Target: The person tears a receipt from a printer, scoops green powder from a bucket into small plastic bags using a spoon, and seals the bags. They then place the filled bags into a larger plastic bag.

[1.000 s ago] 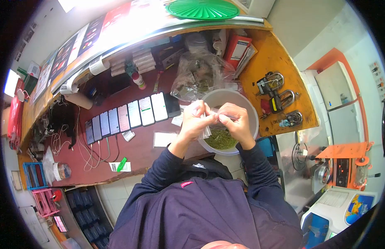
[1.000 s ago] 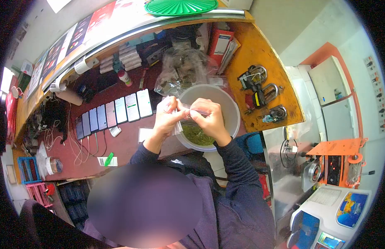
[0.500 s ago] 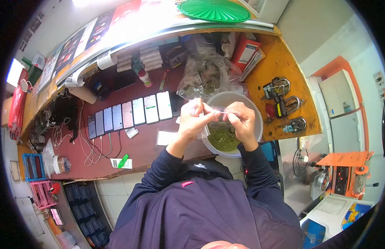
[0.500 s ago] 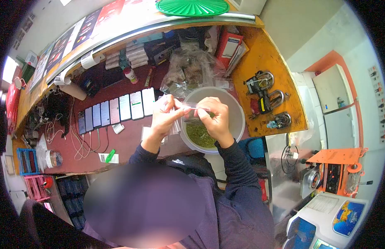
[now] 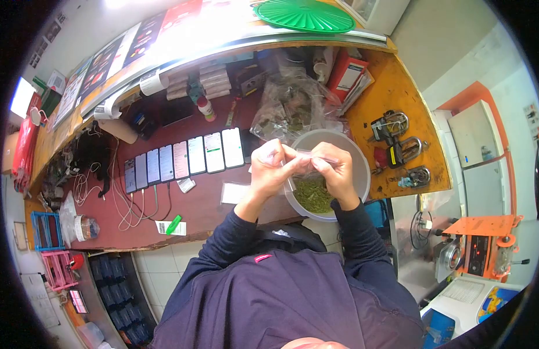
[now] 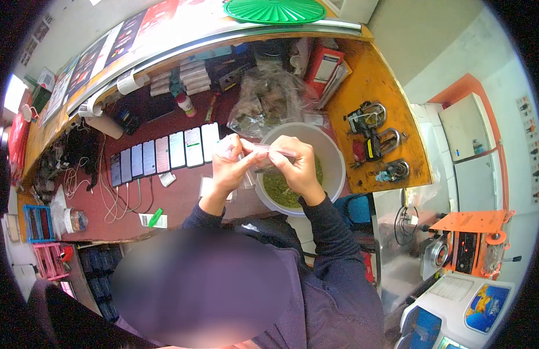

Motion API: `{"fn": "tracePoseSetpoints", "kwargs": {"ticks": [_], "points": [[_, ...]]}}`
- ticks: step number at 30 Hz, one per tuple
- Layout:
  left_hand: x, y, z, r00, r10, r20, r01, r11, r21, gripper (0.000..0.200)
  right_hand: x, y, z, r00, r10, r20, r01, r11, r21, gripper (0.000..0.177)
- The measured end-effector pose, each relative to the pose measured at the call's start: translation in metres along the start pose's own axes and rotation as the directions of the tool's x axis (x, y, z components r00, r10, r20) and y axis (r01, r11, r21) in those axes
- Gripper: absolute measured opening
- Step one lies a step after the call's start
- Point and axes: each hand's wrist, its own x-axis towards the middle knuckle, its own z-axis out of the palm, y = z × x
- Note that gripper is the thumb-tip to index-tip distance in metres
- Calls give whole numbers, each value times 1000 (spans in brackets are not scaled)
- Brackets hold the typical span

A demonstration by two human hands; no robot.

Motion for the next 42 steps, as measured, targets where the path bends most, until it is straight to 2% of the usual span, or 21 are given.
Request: {"fn": "tracePoseSetpoints", "kwargs": {"ticks": [3, 6, 8, 10, 12, 18, 20, 23, 29, 33, 36, 39, 41, 42], "points": [[0, 10, 2, 994, -79, -79, 75, 996, -53, 46, 1, -8, -7, 1000, -10, -14, 9, 996, -89, 13], [-2, 11, -5, 998, -9, -59, 9, 1000, 8, 46, 4, -8, -3, 998, -67, 4, 68, 993, -98, 13], [-2, 10, -6, 991, 116, -64, -108, 986, 127, 47, 5, -8, -1, 997, -82, 4, 82, 994, -79, 13], [-3, 12, -7, 988, 136, -72, -123, 980, 154, 47, 7, -11, 0, 992, -119, 48, 125, 980, -155, 12], [-2, 13, -8, 985, 154, -78, -138, 974, 180, 47, 7, -11, 1, 994, -103, 47, 109, 982, -153, 11], [-2, 17, -12, 996, 40, -75, -31, 992, 123, 53, 9, -9, 1, 995, -95, 35, 98, 992, -82, 11], [-2, 17, -12, 995, -32, -91, 31, 999, -16, 52, 10, -10, 1, 995, -96, 42, 98, 994, -45, 11], [-2, 17, -14, 995, -64, -82, 58, 996, -71, 48, 12, -13, 0, 988, -141, 68, 148, 983, -107, 11], [-5, 22, -14, 998, -12, -69, 15, 999, 39, 51, 12, -12, 5, 993, -110, 38, 114, 983, -140, 9], [-5, 17, -16, 999, 23, -37, -21, 998, 54, 48, 14, -12, 10, 988, -135, 69, 143, 981, -134, 8], [-6, 17, -13, 999, -16, -45, 17, 1000, 6, 49, 14, -12, 10, 990, -116, 74, 126, 981, -150, 7], [-5, 21, -11, 999, -11, -48, 14, 998, 55, 50, 14, -9, 8, 988, -119, 95, 132, 980, -145, 8], [-4, 20, -15, 993, 113, 28, -116, 946, 304, 52, 15, -8, 10, 985, -130, 110, 145, 980, -135, 9], [-5, 18, -15, 993, 114, 27, -117, 945, 304, 52, 15, -8, 11, 985, -126, 119, 141, 982, -125, 10]]}}
